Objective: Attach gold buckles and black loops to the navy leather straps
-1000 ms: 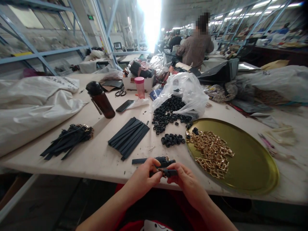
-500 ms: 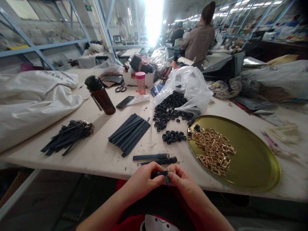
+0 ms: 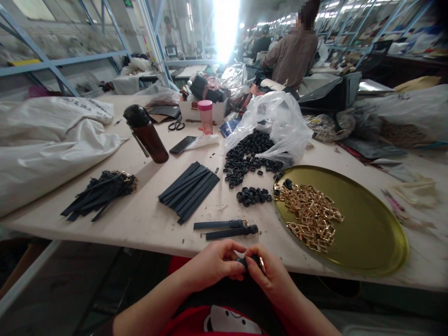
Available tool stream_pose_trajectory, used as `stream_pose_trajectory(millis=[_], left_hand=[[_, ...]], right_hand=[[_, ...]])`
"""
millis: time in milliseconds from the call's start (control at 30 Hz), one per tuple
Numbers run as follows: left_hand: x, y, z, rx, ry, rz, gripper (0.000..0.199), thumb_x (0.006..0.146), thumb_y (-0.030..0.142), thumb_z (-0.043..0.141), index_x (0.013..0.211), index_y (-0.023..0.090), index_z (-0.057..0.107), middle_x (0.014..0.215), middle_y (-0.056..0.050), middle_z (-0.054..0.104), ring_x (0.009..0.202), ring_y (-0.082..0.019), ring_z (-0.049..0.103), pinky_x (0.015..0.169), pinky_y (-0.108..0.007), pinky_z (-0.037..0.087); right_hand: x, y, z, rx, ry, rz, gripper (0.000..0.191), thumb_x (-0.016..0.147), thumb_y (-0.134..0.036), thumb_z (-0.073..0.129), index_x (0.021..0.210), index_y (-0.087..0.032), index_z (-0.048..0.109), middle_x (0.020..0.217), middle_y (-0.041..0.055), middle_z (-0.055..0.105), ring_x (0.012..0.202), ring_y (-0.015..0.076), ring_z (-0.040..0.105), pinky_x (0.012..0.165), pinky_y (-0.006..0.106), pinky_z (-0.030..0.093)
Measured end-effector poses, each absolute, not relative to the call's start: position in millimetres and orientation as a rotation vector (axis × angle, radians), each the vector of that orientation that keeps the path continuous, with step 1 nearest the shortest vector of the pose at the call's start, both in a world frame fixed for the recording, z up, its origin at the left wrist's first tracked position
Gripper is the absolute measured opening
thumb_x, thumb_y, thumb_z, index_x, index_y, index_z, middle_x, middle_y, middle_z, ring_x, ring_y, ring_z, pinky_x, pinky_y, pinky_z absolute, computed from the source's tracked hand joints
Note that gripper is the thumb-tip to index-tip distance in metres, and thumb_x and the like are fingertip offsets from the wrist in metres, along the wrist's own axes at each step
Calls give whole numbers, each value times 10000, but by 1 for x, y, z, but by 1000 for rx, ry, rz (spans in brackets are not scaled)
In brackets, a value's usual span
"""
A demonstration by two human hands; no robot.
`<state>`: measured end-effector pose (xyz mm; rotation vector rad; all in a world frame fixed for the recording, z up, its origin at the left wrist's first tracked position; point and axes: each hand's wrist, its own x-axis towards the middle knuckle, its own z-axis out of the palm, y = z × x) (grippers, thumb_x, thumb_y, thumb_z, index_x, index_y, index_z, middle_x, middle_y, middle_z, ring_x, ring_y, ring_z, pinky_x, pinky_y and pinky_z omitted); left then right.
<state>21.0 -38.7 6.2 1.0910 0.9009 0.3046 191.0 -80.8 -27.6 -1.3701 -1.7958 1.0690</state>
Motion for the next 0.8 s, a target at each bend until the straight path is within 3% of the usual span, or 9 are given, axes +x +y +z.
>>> stream_pose_trajectory(millis=[133,300,567,700,800], left_hand=[[21,-44,-2,982,809,290,331,664,164,622,991,127,587,707,-2,620,599,-89,536,592,-208,403],[14,-43,7,947,694,301,422,691,148,604,1109,168,550,885,-25,640,736,-98,563,698,-215,406],[20,-47,1,973,757,307,353,725,226,586,1065,134,566,759,-16,616,660,-96,554,629,-206,413],[16,-44,3,1170,910,144,164,749,232,494,827,123,587,677,-2,597,549,-84,534,531,-191,407],[12,-43,10,1301,959,26,150,749,259,481,682,138,539,601,27,553,474,-64,475,460,-166,359]], right_hand=[[191,-88,-29,-1356,-1908,1066,134,861,-281,373,807,-195,461,645,-14,532,576,133,501,550,243,366],[188,-88,-33,-1389,-1765,1188,181,884,-331,337,809,-199,437,614,-28,489,562,131,479,531,237,358],[185,-91,-36,-1383,-1730,1196,209,892,-345,313,796,-199,428,615,-27,477,553,131,468,523,240,350],[181,-93,-40,-1473,-1679,1081,212,891,-343,307,791,-200,426,590,-32,471,520,128,468,506,242,348],[178,-91,-43,-1530,-1667,984,199,890,-333,312,794,-202,427,566,-38,468,503,129,473,492,242,343]])
